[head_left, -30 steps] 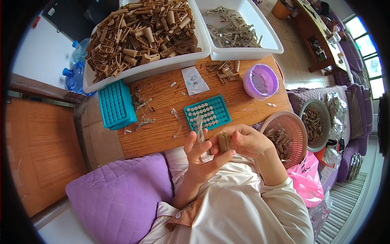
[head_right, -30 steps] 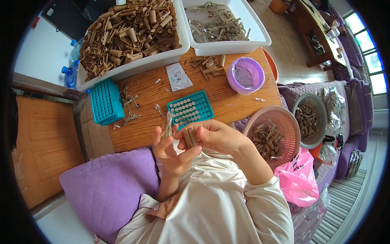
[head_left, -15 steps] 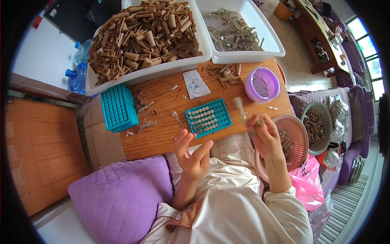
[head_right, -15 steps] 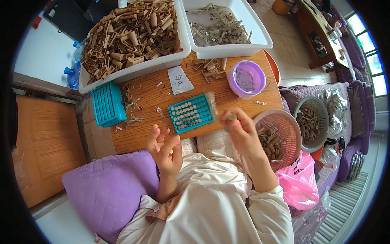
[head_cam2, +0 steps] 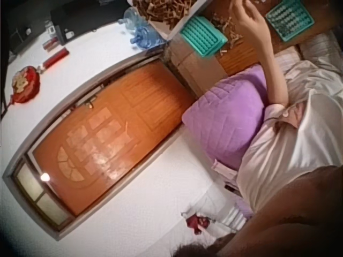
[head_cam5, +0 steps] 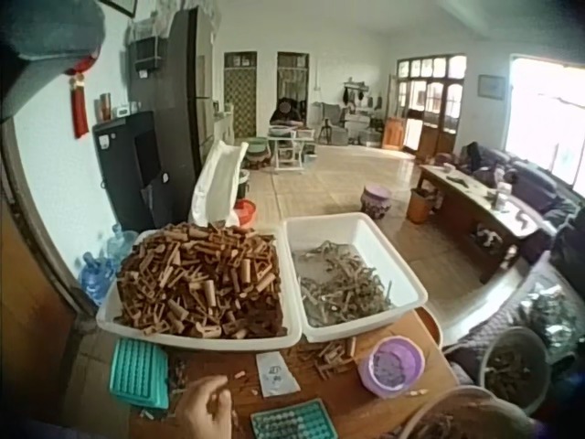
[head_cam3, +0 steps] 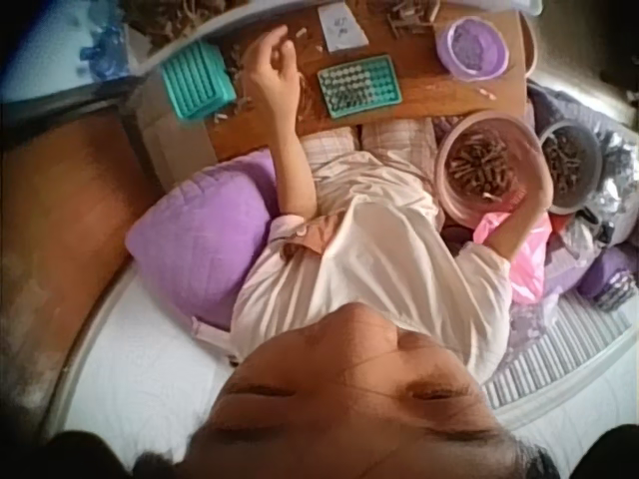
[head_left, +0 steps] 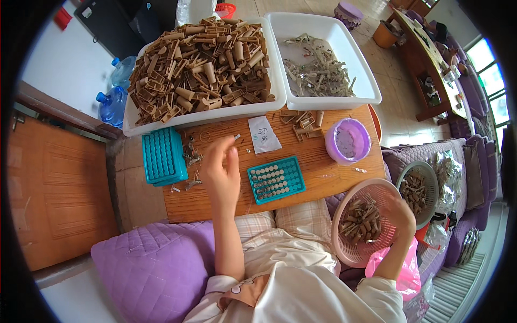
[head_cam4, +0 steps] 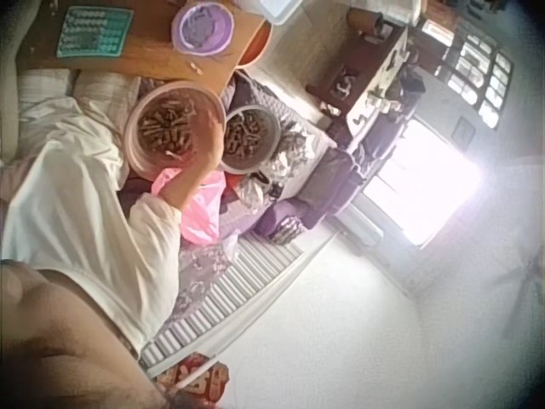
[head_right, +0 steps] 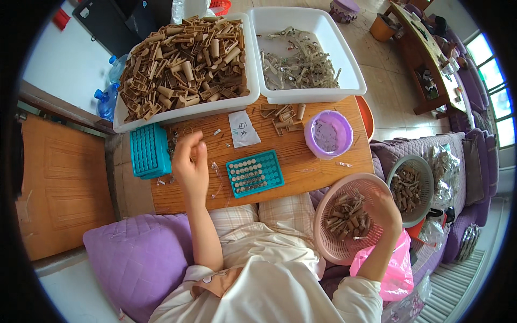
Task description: The person assembles electronic devices by hand, picking up plastic casings and components from containers and assembling them together on a table.
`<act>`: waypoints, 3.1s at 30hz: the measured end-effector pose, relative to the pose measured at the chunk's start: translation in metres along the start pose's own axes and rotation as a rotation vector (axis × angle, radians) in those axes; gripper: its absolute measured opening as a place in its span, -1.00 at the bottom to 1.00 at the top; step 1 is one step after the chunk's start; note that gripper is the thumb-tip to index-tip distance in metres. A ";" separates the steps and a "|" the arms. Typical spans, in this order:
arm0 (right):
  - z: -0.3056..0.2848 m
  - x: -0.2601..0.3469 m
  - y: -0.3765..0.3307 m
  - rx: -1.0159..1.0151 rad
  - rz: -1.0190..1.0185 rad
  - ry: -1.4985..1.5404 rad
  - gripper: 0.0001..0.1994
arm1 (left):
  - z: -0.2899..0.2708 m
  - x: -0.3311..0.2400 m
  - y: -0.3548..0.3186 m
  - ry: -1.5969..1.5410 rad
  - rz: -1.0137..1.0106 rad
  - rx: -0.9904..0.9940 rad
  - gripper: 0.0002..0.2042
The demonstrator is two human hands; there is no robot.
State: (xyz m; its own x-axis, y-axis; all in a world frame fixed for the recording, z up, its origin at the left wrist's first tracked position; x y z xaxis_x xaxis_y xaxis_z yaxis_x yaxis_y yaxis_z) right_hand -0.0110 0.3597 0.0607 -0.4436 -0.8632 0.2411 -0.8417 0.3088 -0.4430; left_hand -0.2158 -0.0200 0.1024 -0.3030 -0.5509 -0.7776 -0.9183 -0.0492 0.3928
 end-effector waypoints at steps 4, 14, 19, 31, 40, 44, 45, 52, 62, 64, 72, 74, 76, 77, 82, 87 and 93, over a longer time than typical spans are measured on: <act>-0.080 0.111 0.044 -0.288 -0.422 0.234 -0.71 | 0.024 0.004 0.070 0.379 0.031 0.033 -0.86; -0.078 0.210 0.294 -0.301 -0.629 0.204 -0.75 | 0.088 0.032 0.122 0.973 0.014 0.455 -0.77; -0.073 0.219 0.325 -0.309 -0.589 0.214 -0.78 | 0.097 0.037 0.120 0.952 0.013 0.498 -0.79; -0.159 0.198 0.271 -0.171 -0.682 1.410 -0.84 | 0.048 0.001 0.096 0.277 0.221 -0.070 -0.87; -0.121 0.181 0.267 0.091 -0.471 1.420 -0.86 | 0.034 0.015 0.077 -0.008 -0.017 0.013 -0.90; -0.116 0.204 0.241 0.227 -0.636 1.562 -0.91 | 0.033 0.026 0.064 -0.189 -0.180 0.058 -0.82; -0.117 0.211 0.230 0.201 -0.687 1.545 -0.93 | 0.036 0.027 0.060 -0.333 -0.183 0.080 -0.78; -0.083 0.283 0.090 -0.163 -0.923 0.823 -0.84 | 0.042 0.000 -0.002 -1.047 -0.378 0.227 -0.73; -0.019 0.313 -0.020 -0.405 -1.292 0.476 -0.76 | 0.019 -0.011 -0.073 -0.856 -0.401 0.394 -0.71; -0.011 0.316 -0.033 -0.490 -1.347 0.337 -0.74 | 0.015 -0.001 -0.080 -0.922 -0.402 0.423 -0.72; -0.005 0.323 -0.051 -0.463 -1.363 0.268 -0.76 | 0.013 0.014 -0.089 -1.034 -0.507 0.569 -0.75; -0.003 0.320 -0.048 -0.402 -1.307 0.348 -0.76 | 0.018 0.010 -0.088 -1.106 -0.490 0.642 -0.79; -0.002 0.317 -0.047 -0.335 -1.254 0.428 -0.76 | 0.019 0.009 -0.089 -1.101 -0.467 0.638 -0.80; -0.003 0.313 -0.040 -0.284 -1.132 0.465 -0.75 | 0.019 0.008 -0.089 -1.093 -0.441 0.634 -0.81; -0.003 0.306 -0.030 -0.175 -1.032 0.546 -0.78 | 0.021 0.002 -0.087 -1.055 -0.338 0.597 -0.79; -0.005 0.295 -0.025 -0.175 -0.910 0.624 -0.81 | 0.025 0.000 -0.092 -1.043 -0.321 0.617 -0.73; -0.007 0.288 -0.025 -0.286 -0.822 0.820 -0.79 | 0.023 -0.006 -0.091 -1.827 -0.548 0.476 -0.62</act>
State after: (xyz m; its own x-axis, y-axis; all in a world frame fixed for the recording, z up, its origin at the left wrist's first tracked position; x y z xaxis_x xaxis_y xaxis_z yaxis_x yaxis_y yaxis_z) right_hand -0.1196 0.1060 0.1471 0.2831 -0.3639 0.8874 -0.9572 -0.0492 0.2852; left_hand -0.1363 0.0075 0.0602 0.4199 0.8322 -0.3622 -0.8767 0.4751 0.0751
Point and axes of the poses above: each hand's wrist, its own y-axis towards the middle knuckle, its own z-axis out of the palm, x = y × z, the point moved 9 cm from there along y, towards the middle knuckle, and after that the axes turned 8 degrees about y, right-handed, at the moved point
